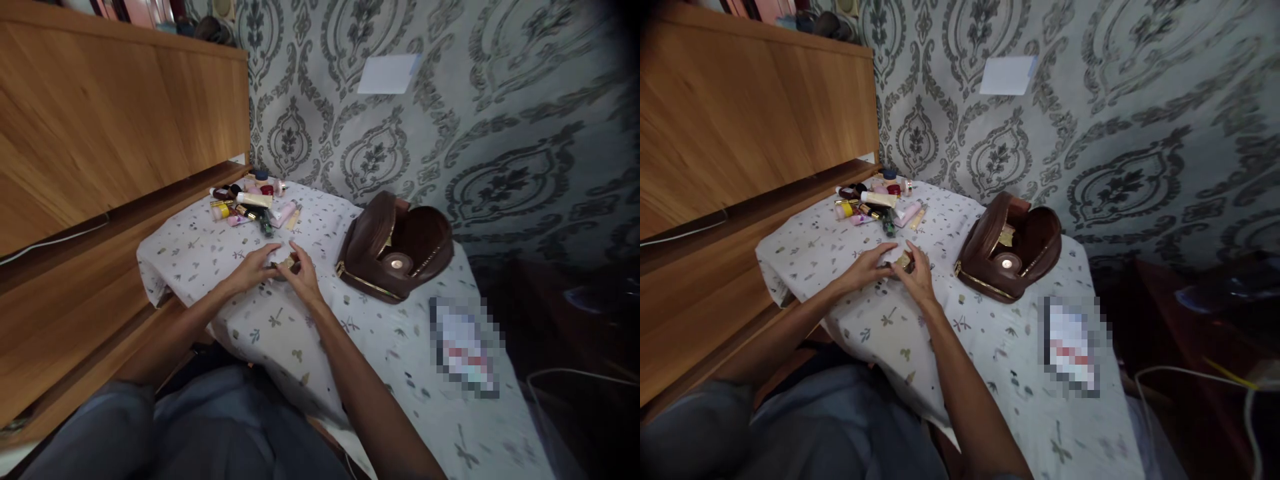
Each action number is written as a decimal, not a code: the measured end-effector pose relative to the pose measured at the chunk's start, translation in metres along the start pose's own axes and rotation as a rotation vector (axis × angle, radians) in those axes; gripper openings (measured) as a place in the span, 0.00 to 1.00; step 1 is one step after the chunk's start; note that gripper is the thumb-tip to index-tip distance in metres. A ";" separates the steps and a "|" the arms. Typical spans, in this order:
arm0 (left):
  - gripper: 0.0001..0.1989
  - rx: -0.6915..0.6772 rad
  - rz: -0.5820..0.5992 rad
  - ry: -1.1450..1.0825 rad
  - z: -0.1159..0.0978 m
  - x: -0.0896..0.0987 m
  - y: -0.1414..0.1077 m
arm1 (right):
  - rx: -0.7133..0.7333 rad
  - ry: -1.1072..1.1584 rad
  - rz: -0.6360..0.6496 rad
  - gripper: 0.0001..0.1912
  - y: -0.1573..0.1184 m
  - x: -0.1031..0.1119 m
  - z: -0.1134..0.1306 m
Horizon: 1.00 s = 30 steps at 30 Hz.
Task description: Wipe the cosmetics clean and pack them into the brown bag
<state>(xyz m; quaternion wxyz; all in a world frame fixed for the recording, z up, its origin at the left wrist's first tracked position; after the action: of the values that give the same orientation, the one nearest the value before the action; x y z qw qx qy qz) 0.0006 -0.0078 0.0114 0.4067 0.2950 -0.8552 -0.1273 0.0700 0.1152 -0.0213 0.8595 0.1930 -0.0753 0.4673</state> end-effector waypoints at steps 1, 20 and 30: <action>0.30 -0.012 0.006 -0.009 -0.003 -0.002 0.001 | 0.017 -0.031 -0.009 0.31 0.000 0.001 0.001; 0.29 -0.184 0.086 0.107 -0.017 -0.023 -0.014 | -0.121 0.007 -0.143 0.27 0.006 0.029 -0.007; 0.31 -0.540 0.294 0.313 -0.035 -0.024 0.006 | -0.392 0.531 -0.070 0.31 0.011 0.029 -0.037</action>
<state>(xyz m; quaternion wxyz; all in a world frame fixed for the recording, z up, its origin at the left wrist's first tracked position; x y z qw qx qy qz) 0.0367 0.0124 0.0213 0.6104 0.0661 -0.7512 -0.2422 0.0754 0.1580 -0.0429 0.8853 -0.1023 0.0696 0.4482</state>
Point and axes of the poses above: each hand's wrist, its own y-axis towards the middle knuckle, its own x-axis out of the back of the hand, z = x × y, the point moved 8 cm from there along y, towards the middle knuckle, and after that the axes turned 9 degrees about -x, right-handed, at the moved point
